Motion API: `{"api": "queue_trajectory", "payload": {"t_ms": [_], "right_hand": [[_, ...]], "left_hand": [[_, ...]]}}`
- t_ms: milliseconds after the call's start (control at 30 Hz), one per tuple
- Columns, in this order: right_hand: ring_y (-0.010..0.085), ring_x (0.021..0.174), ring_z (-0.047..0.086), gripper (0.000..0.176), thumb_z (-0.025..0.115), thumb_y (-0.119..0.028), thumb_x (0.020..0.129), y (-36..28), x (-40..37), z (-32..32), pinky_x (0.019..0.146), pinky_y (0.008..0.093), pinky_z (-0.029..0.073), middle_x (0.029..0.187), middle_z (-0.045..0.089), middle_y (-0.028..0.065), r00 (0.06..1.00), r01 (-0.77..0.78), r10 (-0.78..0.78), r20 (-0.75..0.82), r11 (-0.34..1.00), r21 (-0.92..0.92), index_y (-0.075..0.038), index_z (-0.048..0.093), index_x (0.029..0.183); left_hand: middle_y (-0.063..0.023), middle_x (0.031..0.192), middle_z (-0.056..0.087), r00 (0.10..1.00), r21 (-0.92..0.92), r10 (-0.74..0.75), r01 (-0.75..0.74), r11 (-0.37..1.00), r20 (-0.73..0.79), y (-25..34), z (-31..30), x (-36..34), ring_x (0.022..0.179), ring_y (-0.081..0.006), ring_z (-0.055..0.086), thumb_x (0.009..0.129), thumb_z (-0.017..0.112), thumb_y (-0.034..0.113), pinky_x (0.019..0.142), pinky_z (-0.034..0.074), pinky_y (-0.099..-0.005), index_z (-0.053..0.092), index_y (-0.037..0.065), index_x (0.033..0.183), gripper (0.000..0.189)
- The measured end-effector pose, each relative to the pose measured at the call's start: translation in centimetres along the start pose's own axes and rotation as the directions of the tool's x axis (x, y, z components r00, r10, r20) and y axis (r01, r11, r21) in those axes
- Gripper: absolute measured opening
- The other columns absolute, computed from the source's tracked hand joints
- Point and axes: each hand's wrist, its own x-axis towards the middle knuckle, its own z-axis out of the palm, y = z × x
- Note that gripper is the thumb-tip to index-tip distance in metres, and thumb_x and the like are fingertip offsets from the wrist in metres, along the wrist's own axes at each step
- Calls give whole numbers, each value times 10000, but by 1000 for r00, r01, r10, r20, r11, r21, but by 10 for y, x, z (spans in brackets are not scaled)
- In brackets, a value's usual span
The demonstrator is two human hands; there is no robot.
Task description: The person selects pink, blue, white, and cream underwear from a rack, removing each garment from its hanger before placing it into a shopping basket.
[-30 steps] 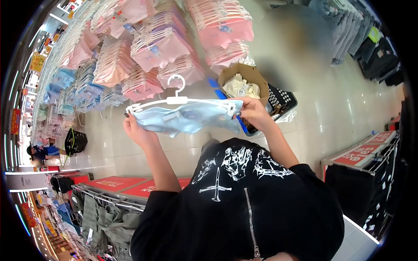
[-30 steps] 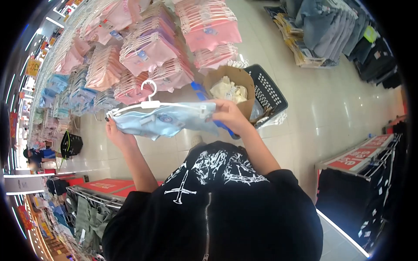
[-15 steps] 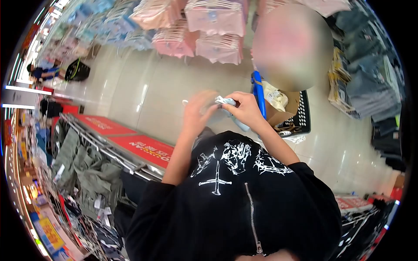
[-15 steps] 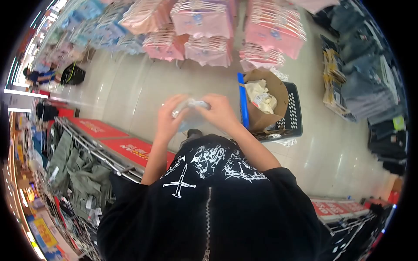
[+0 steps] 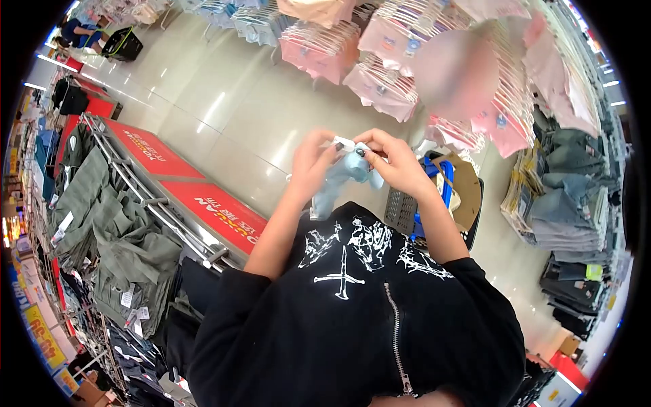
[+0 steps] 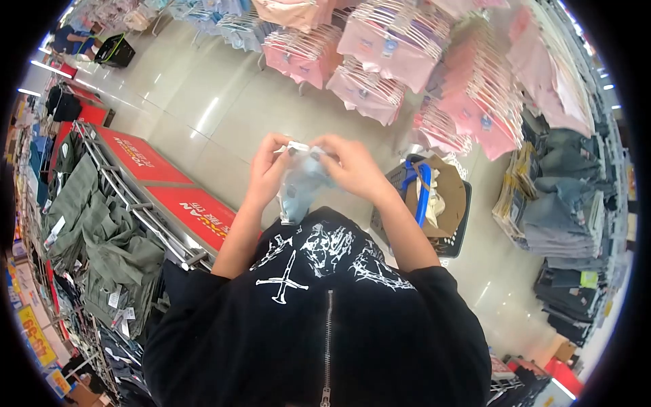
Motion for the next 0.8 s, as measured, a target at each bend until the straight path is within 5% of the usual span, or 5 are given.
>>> {"api": "queue_trajectory", "payload": {"t_ms": [167, 367, 567, 800], "right_hand": [[279, 764, 597, 138, 485, -19, 790, -22, 57, 20, 657, 328, 452, 794, 598, 159, 999, 37, -39, -27, 996, -84, -1, 452, 922], [335, 761, 577, 116, 497, -57, 806, -36, 126, 63, 639, 355, 442, 789, 592, 177, 989, 133, -137, -48, 988, -79, -3, 447, 896], [357, 761, 570, 133, 510, -82, 800, -47, 183, 101, 628, 386, 438, 817, 598, 184, 988, 131, -117, 101, 981, -145, -3, 431, 872], [370, 711, 560, 124, 503, -129, 803, -57, 250, 145, 588, 420, 430, 766, 606, 157, 930, 299, -231, 285, 927, -225, -38, 433, 853]], "left_hand": [[-66, 804, 570, 996, -37, -80, 79, 996, -30, 13, -51, 33, 683, -128, 587, 822, 489, 79, 597, 463, -236, 493, -9, 910, 125], [-46, 723, 564, 996, -13, -66, 65, 998, -59, 23, -117, 55, 596, -81, 540, 808, 518, 86, 526, 421, -218, 496, -5, 847, 102], [-33, 649, 539, 983, 35, -39, 46, 998, -179, 38, -172, 57, 540, -75, 497, 781, 555, 98, 492, 392, -211, 494, -3, 810, 121], [-33, 689, 539, 923, -11, -111, 115, 993, -368, 42, -229, 55, 553, -84, 498, 785, 564, 123, 498, 399, -216, 507, -3, 777, 139]]}}
